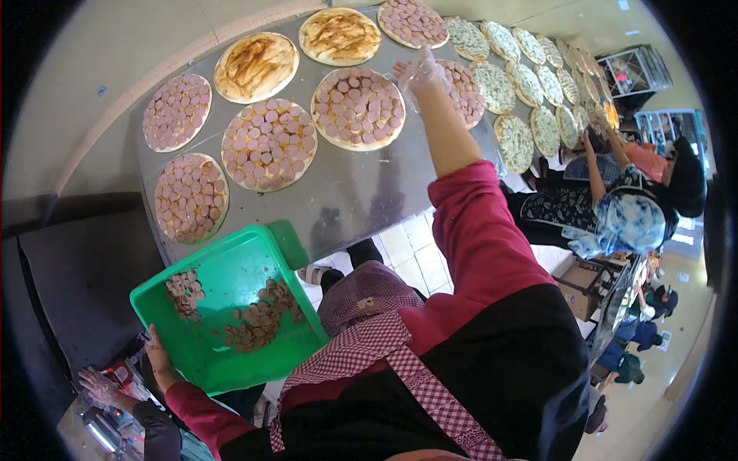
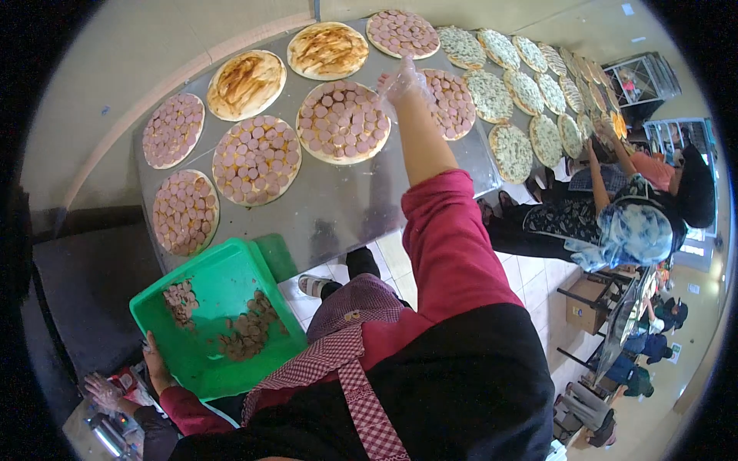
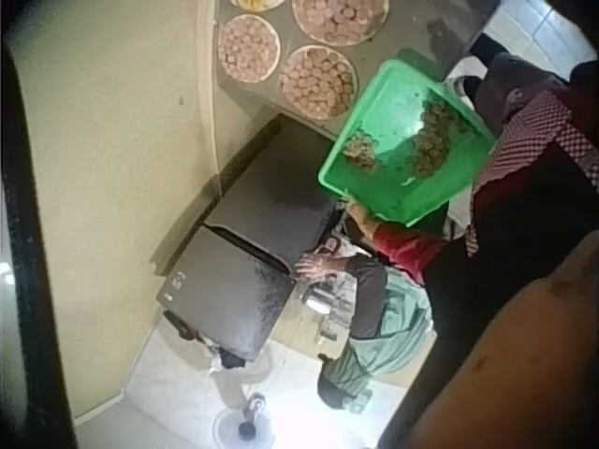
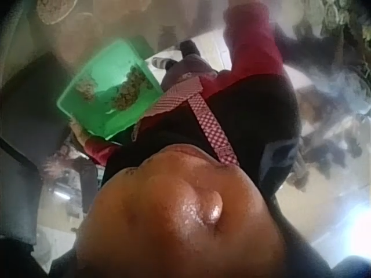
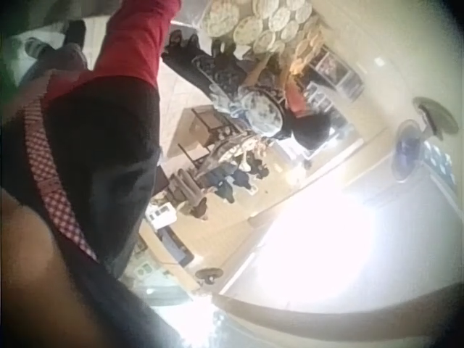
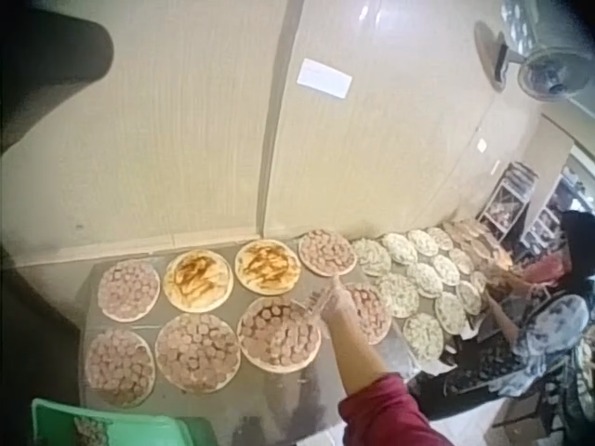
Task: Assembling mini pizzas by topping dough with sliced sausage and French fries.
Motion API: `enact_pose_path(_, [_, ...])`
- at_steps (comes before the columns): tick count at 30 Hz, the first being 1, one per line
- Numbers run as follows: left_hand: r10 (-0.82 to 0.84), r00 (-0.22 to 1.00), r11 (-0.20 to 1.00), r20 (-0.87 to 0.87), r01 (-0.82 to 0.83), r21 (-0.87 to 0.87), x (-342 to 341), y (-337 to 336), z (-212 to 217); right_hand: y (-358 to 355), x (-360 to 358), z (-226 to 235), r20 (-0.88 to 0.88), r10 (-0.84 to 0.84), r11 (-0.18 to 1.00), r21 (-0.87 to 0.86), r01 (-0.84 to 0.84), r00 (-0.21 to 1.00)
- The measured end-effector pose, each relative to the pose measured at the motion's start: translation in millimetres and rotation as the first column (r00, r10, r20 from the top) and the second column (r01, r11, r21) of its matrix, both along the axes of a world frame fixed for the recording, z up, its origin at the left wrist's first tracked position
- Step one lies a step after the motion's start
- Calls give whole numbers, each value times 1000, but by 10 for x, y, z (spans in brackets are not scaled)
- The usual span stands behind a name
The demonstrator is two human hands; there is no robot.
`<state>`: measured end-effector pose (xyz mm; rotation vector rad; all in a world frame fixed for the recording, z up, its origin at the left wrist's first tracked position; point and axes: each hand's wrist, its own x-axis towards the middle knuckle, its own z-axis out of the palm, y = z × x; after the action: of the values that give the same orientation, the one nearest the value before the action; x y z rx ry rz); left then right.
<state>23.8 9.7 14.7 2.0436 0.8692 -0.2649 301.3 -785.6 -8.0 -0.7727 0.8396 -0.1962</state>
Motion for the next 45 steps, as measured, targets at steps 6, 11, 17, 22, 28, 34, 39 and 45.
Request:
enact_pose_path(6, [17, 998, 997, 57, -21, 72, -260, 291, -73, 383, 264, 436, -256, 59, 998, -11, -64, 965])
enact_pose_path(11, [-79, 987, 994, -140, 88, 61, -81, 177, -108, 187, 549, 225, -94, -21, 989, 145, 34, 995])
enact_pose_path(17, [-279, 959, 899, -44, 277, 339, -421, 429, -140, 343, 837, -156, 88, -74, 918, 394, 34, 993])
enact_pose_path(22, [-49, 996, 996, -69, 54, 70, -171, 96, -42, 145, 903, -372, 98, -153, 816, 574, 70, 983])
enact_pose_path(28, [-239, 971, 942, -9, 234, 242, -406, 441, -61, 277, 1248, -402, 313, 69, 910, 370, -189, 947])
enact_pose_path(34, [-170, 920, 904, -354, 288, 314, -324, 173, 50, 336, 1360, -380, 457, 64, 906, 345, -244, 887])
enact_pose_path(39, [-163, 979, 956, -120, 187, 228, -370, 89, 185, 264, 1481, -426, 455, 89, 901, 343, -267, 886])
enact_pose_path(45, [158, 973, 975, -167, -127, 184, -352, 54, 113, 452, 1320, -59, 353, 108, 932, 289, -218, 929])
